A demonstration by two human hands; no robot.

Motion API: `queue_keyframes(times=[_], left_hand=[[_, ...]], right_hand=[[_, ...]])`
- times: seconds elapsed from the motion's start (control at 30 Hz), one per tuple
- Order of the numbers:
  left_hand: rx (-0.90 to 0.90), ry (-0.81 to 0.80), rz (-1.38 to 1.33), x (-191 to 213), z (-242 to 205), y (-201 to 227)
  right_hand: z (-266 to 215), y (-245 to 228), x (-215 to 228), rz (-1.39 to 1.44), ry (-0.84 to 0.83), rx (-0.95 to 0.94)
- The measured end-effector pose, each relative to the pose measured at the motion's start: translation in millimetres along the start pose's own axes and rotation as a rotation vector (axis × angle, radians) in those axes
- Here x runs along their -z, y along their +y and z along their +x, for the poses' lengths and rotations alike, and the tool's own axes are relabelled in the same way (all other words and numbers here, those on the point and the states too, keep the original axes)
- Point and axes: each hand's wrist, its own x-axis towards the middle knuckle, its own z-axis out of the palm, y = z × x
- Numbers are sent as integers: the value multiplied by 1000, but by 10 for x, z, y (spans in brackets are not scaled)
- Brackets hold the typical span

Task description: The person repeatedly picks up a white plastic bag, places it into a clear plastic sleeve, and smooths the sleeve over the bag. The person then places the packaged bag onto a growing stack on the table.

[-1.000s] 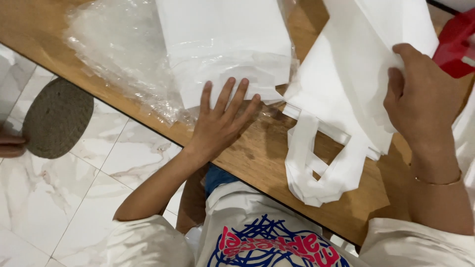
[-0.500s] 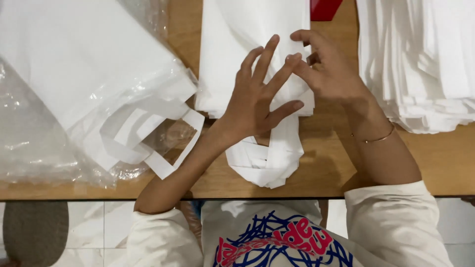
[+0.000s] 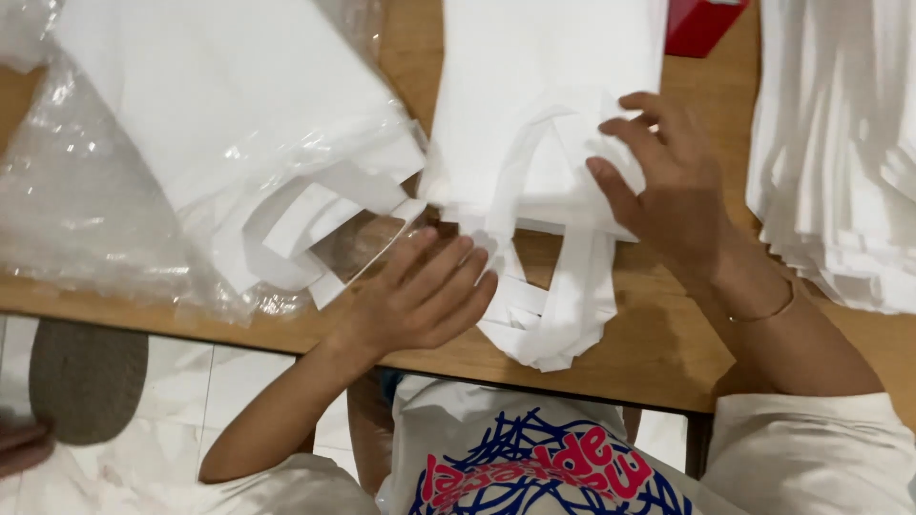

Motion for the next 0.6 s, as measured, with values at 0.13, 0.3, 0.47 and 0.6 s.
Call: queue_keyframes(times=[0.13, 0.3, 0.47, 0.6], left_hand=[[2, 162, 193, 216, -457, 83], [250, 122, 411, 412, -970, -22], [582, 153, 212, 693, -969, -349], [683, -94, 108, 758, -899, -535]], right_hand=[[166, -545, -305, 45, 40, 700], [363, -990, -794, -79, 28, 868], [622, -1137, -897, 39, 151, 893], [679, -1116, -1022, 115, 37, 867]])
